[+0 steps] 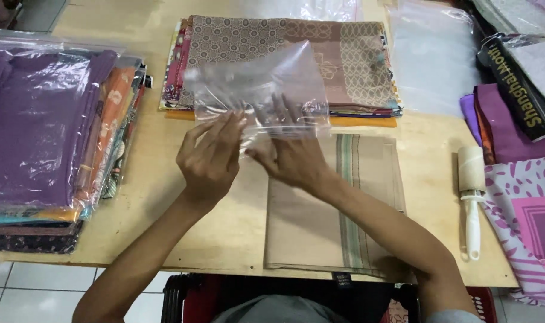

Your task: The person folds a beige piece of fabric on a wooden table and places it into a clear plastic bag. They smooth the fabric inside the bag and seal the top edge by hand.

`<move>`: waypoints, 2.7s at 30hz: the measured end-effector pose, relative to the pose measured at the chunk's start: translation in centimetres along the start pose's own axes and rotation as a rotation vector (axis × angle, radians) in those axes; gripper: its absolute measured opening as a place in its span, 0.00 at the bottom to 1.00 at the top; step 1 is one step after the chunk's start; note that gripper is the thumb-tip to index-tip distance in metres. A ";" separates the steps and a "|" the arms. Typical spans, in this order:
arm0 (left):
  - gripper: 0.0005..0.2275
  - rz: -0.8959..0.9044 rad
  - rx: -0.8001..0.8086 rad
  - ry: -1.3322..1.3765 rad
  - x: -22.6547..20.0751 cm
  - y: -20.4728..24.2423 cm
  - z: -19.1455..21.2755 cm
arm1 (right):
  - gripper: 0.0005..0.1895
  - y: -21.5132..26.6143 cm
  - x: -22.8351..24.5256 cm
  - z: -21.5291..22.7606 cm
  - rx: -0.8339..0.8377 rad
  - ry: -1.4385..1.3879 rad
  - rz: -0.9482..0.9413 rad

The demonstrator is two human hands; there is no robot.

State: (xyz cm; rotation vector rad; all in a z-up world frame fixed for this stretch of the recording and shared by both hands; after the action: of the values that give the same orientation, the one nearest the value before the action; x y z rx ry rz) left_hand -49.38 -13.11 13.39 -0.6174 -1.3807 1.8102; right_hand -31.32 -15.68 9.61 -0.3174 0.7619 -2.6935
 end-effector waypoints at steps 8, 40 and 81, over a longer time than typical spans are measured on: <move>0.14 0.216 0.792 -0.039 1.1 9.9 -3.4 | 0.12 4.6 -1.2 0.2 0.182 -0.232 0.366; 0.16 0.412 1.119 -0.419 4.1 13.0 -3.2 | 0.22 3.9 -11.7 0.2 0.508 -0.110 -0.218; 0.28 0.463 0.930 0.908 -2.4 4.2 -4.0 | 0.09 12.2 -4.1 11.5 0.353 0.403 0.073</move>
State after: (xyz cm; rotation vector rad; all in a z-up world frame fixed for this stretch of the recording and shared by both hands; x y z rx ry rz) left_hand -46.12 -13.18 7.99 -1.0659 0.2405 1.8587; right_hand -21.16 -29.37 12.13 0.3395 0.3686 -2.7838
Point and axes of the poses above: each hand's wrist, its own y-axis away from the middle knuckle, its own z-axis out of the back of the hand, x = y × z, the point moved 1 cm from there along -y, towards the middle knuckle, and after that the axes turned 1 degree about x, right-handed, at the moved point
